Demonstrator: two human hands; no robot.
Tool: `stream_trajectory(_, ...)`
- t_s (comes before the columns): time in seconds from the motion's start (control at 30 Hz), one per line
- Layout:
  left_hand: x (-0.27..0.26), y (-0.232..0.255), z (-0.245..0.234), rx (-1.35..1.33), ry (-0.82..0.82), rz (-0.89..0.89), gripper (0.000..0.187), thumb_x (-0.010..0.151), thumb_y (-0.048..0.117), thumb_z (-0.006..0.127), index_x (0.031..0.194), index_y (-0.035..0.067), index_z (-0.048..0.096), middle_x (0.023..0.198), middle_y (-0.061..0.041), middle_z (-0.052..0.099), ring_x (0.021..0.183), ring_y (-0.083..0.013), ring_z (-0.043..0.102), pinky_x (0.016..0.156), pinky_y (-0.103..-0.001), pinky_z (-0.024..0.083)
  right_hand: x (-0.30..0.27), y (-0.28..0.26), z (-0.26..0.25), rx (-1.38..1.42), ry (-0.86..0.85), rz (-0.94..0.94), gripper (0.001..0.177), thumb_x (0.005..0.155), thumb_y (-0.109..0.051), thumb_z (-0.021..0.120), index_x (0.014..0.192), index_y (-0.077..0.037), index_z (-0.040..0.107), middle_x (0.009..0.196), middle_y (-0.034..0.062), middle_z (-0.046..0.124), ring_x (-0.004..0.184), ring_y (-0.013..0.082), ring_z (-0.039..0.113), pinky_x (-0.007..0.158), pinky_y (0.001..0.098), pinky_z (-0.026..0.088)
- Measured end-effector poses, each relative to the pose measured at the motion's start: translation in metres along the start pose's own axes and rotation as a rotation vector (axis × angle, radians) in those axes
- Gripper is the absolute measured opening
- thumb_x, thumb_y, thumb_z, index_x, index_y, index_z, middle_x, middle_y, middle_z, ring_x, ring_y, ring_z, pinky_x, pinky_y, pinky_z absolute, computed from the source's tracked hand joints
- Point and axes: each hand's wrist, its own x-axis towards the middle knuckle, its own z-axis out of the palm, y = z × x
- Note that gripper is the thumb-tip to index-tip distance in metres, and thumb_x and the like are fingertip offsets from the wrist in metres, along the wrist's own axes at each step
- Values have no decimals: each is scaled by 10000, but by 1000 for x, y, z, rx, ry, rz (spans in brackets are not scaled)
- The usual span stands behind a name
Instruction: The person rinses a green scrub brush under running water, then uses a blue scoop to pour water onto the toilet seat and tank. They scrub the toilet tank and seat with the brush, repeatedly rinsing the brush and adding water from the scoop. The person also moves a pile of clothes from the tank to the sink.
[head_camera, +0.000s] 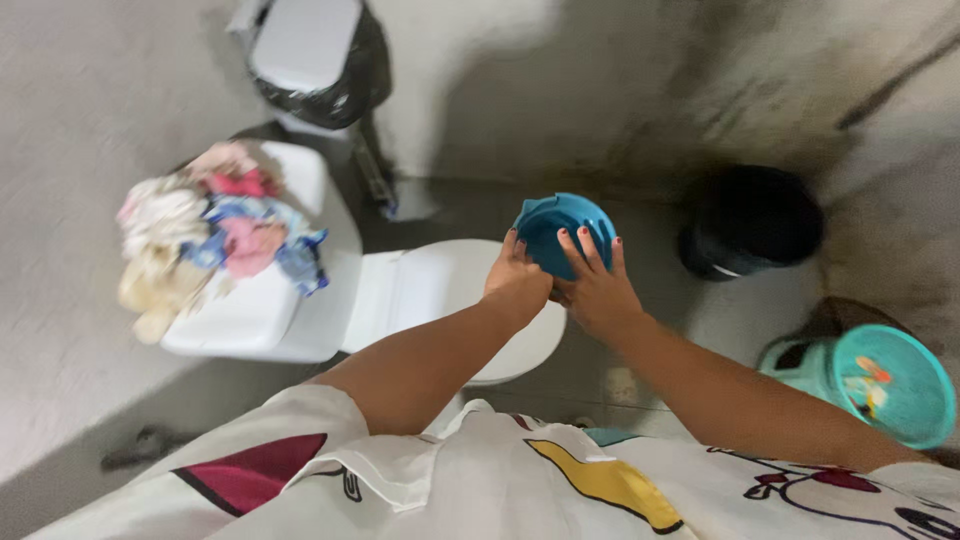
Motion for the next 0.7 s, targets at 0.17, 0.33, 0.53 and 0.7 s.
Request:
stream_trajectory(0.17,35,33,-25,-3,61,137,216,943,261,646,1010,139,811,1113,-172,746,1305,-390,556,1239,-579,125,-30,37,17,-16,40,167,741,969,-534,496,1606,-268,229,1696,148,55,1529,352,24,1157,724,145)
stream_trajectory(0.33,69,69,-38,41,197,199,155,915,190,682,974,122,809,1002,-147,781,1084,-344,699,1200,-619,238,-55,82,30,161,156,313,901,978,-468,512,1591,0,47,1676,219,62,1562,381,67,1212,628,159)
stream_trajectory(0.53,115,116,-63,-45,136,221,125,887,140,697,934,123,812,932,-113,778,1049,-303,708,1206,-630,242,-79,130,41,223,220,379,863,970,-355,505,1583,38,44,1659,279,53,1546,428,57,1211,617,143)
stream_trajectory(0.7,148,160,-88,-17,167,244,158,951,117,665,1028,77,796,1022,-143,779,1181,-357,654,1238,-660,190,-102,173,53,125,146,426,821,972,-280,487,1608,12,58,1700,217,51,1580,375,45,1239,578,145)
